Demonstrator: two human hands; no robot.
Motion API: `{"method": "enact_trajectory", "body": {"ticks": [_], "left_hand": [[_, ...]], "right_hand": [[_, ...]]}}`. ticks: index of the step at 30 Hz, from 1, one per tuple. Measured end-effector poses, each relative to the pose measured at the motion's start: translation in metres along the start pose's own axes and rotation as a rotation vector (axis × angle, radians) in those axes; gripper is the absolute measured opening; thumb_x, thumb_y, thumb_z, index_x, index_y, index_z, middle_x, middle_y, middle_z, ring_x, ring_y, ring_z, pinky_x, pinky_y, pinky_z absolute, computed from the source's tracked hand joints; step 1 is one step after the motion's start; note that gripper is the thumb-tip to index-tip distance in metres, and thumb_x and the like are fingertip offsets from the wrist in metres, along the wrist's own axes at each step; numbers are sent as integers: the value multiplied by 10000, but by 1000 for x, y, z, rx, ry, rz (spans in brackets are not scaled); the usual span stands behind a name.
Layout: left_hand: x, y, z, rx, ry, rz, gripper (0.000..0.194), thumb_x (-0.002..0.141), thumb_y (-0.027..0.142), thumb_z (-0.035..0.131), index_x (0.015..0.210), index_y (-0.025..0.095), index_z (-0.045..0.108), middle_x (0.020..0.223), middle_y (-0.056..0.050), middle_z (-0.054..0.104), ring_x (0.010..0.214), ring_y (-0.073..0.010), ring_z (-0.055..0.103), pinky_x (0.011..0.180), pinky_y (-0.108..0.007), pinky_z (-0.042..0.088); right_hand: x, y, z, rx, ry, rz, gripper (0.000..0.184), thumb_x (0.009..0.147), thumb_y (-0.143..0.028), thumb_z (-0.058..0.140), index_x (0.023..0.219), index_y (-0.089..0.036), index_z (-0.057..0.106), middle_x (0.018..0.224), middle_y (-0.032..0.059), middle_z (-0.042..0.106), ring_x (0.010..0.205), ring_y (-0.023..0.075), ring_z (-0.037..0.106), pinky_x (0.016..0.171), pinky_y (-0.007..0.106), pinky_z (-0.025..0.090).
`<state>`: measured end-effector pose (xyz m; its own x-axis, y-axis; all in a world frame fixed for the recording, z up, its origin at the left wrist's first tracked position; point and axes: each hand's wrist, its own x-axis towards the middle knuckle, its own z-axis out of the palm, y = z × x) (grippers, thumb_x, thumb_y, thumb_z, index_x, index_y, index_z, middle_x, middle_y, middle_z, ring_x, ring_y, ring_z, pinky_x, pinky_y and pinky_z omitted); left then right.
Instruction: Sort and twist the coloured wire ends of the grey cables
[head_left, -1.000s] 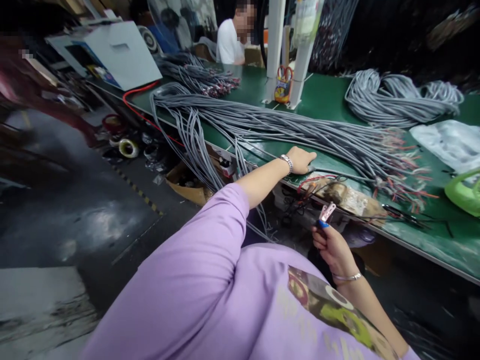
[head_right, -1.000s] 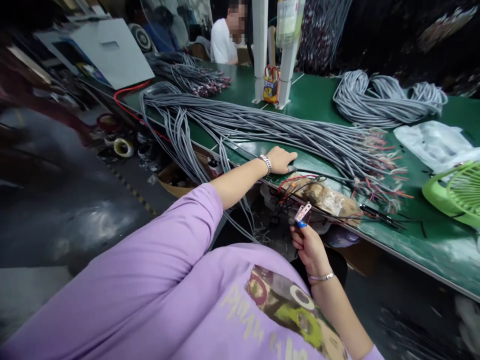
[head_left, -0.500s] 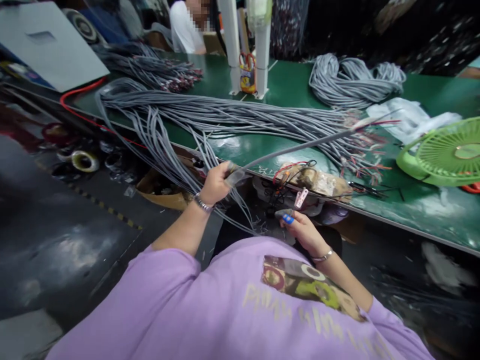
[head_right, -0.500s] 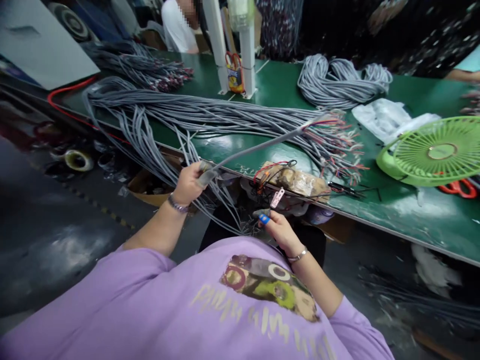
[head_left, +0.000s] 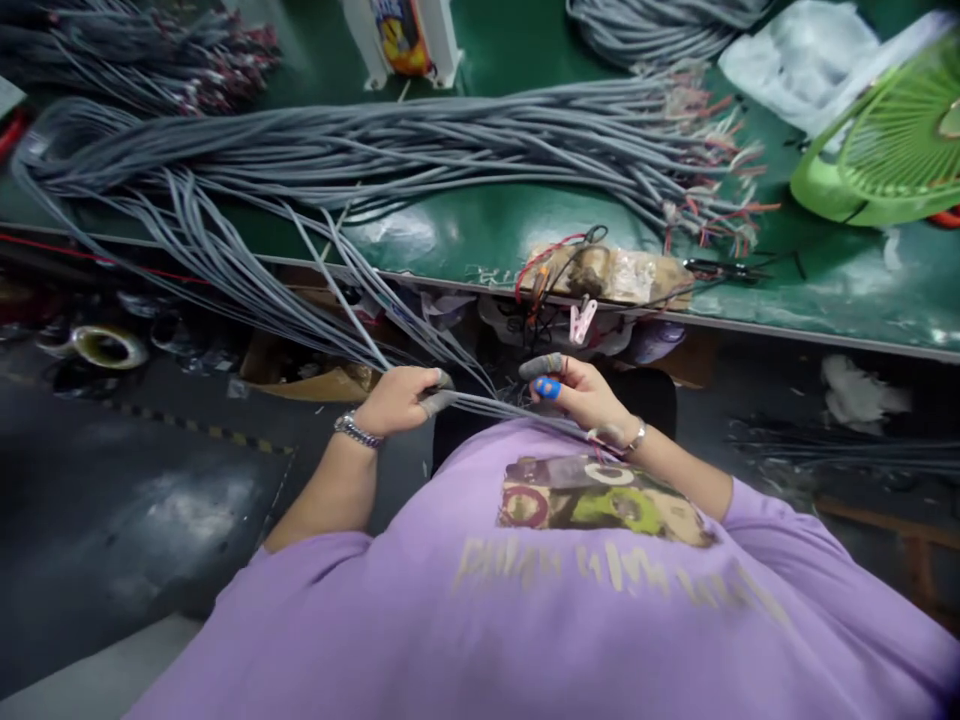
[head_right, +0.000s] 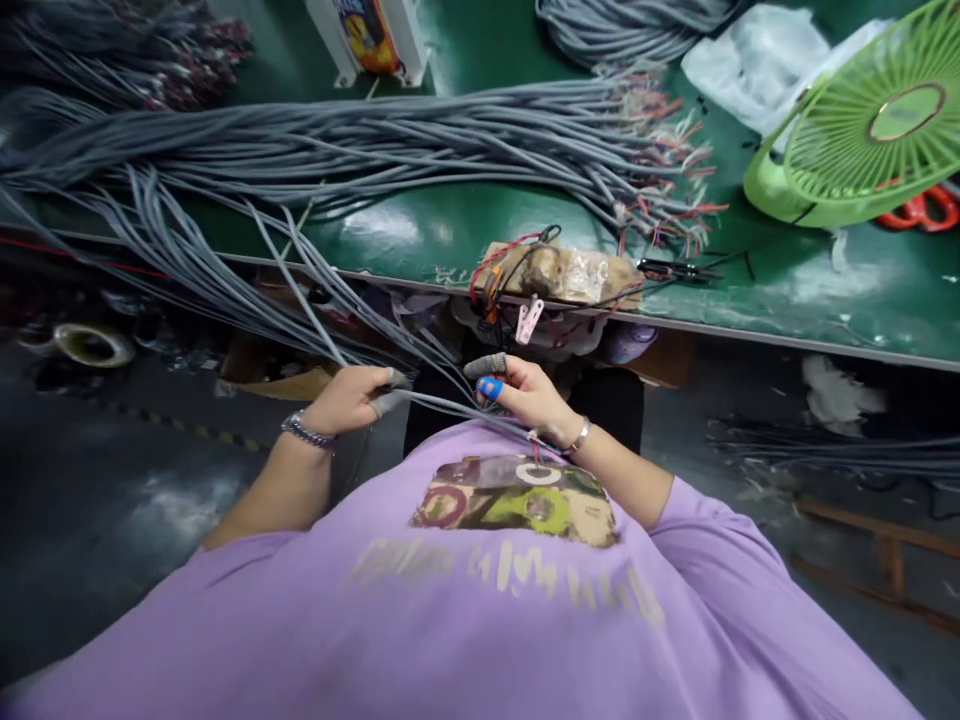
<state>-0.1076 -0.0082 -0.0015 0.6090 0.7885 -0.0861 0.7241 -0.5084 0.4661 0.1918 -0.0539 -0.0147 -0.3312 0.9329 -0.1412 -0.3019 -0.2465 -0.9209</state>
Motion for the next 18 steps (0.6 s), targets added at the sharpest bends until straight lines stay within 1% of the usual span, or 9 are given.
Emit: {"method": "enact_trajectory", "body": {"ticks": [2,4,5,8,10,12,14,16,18], "left_hand": [[15,19,12,-8,-97,80,244,852,411,596,873,185,684,731,-33,675,683,-163,607,643,-244,394],[32,43,26,-129,-191,213,229,825,401,636,910,195,690,762,-34,688,695,-165,622,640,-239,402],[40,56,33,-221,-220,284,243,817,400,653,951,202,697,818,-44,707,730,-170,639,659,-239,420],[61,89,51,-464,-250,414,248,799,358,689,987,199,714,923,-73,735,820,-193,671,735,-258,466],[69,102,59,-580,-272,423,259,810,377,701,998,200,725,972,-79,743,874,-201,682,779,-270,483],[72,105,64,-737,-279,366,285,837,436,687,978,192,729,956,-78,744,853,-184,684,766,-264,492],[72,98,70,-963,-226,218,356,862,516,649,920,170,710,773,-49,710,657,-127,637,629,-230,470],[68,88,76,-1188,-119,15,443,864,596,610,856,156,663,549,18,577,436,-70,475,459,-201,367],[63,77,81,-1335,-31,-149,499,836,656,607,815,158,610,452,67,462,345,-51,354,375,-192,277]], "right_hand": [[-1,-1,1,2,-47,-4,356,746,-408,791,1003,-175,707,714,6,668,651,113,581,602,241,462],[-2,-1,2,-3,-41,-16,351,749,-409,789,997,-172,711,721,8,670,664,113,588,617,242,469],[-2,-2,2,-7,-19,-19,348,752,-409,785,996,-172,712,719,5,666,656,110,581,608,238,465],[-2,-3,-1,-9,124,-44,328,759,-404,770,986,-174,714,698,-9,641,589,85,513,524,207,405],[-1,-3,-7,13,223,-48,288,759,-388,763,943,-173,713,678,-19,623,519,58,428,456,185,320],[-1,-1,-15,65,260,-10,264,751,-376,762,912,-174,706,673,-25,621,461,35,335,411,181,232],[-2,1,-23,116,252,28,274,737,-367,768,927,-179,705,687,-24,633,440,29,294,396,181,185],[-4,3,-29,124,228,29,305,711,-343,791,963,-189,712,749,-7,666,471,40,356,404,178,218],[-5,4,-30,96,184,-3,366,680,-309,824,1013,-205,714,862,19,703,560,66,467,448,178,315]]}}
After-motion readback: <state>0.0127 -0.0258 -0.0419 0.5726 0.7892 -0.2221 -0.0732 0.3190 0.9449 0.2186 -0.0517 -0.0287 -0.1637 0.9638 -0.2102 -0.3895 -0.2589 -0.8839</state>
